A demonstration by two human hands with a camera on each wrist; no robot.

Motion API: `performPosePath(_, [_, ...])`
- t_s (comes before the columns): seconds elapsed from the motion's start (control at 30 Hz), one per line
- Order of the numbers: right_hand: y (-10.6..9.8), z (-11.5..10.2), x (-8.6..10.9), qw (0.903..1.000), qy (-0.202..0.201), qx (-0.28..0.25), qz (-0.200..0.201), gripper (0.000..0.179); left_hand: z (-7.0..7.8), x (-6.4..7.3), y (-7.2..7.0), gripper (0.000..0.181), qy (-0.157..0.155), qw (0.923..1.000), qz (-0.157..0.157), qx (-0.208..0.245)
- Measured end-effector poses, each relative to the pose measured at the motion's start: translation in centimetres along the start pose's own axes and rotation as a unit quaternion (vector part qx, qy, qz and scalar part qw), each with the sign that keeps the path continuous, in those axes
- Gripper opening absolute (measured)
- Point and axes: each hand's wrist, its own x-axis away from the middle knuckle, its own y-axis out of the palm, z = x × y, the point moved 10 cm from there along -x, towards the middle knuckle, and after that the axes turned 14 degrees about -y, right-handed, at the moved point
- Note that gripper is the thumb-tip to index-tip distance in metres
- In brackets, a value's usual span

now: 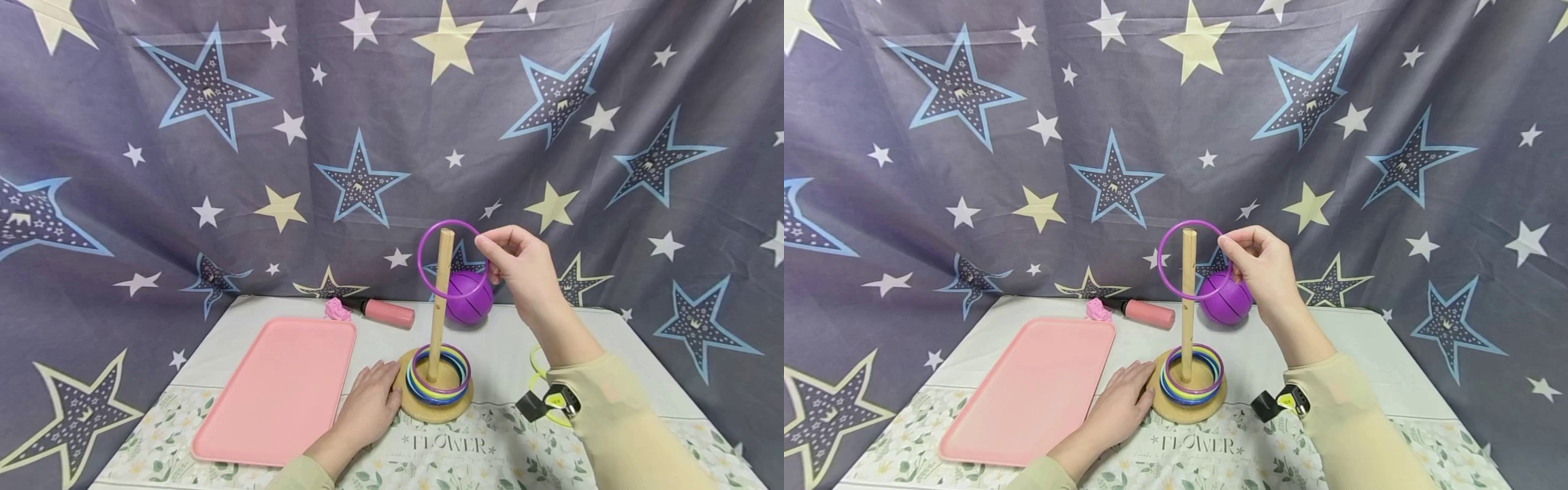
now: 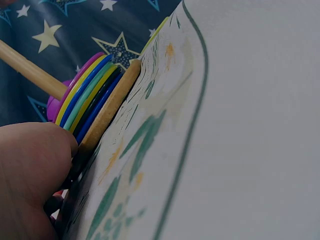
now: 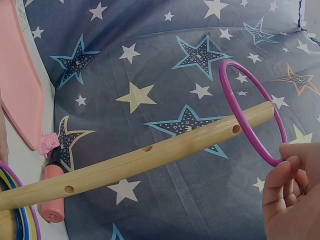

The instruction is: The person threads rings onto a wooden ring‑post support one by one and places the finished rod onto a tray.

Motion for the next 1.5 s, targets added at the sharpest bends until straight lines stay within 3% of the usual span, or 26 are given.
performPosePath(0.37, [0.1,1.6,0.3,0.9997,0.02,0.012,0.007,0.008,-0.1,0.0,0.0,0.05,-0.006,1.0,-0.006,0.002])
performPosePath(0.63, [-0.2,3.0,0.9,0.9983,0.051,0.028,0.003,0.021,-0.1,0.0,0.0,0.05,-0.002,1.0,0.001,-0.003])
performPosePath(1.2, [-0.5,6.6,2.9,0.9951,0.095,0.03,0.002,0.021,-0.1,0.0,0.0,0.049,-0.004,1.0,-0.001,-0.003])
performPosePath(1.5, [-0.4,8.2,4.0,0.9937,0.11,0.021,0.006,0.01,-0.1,-0.1,0.0,0.05,-0.005,1.0,-0.001,-0.004])
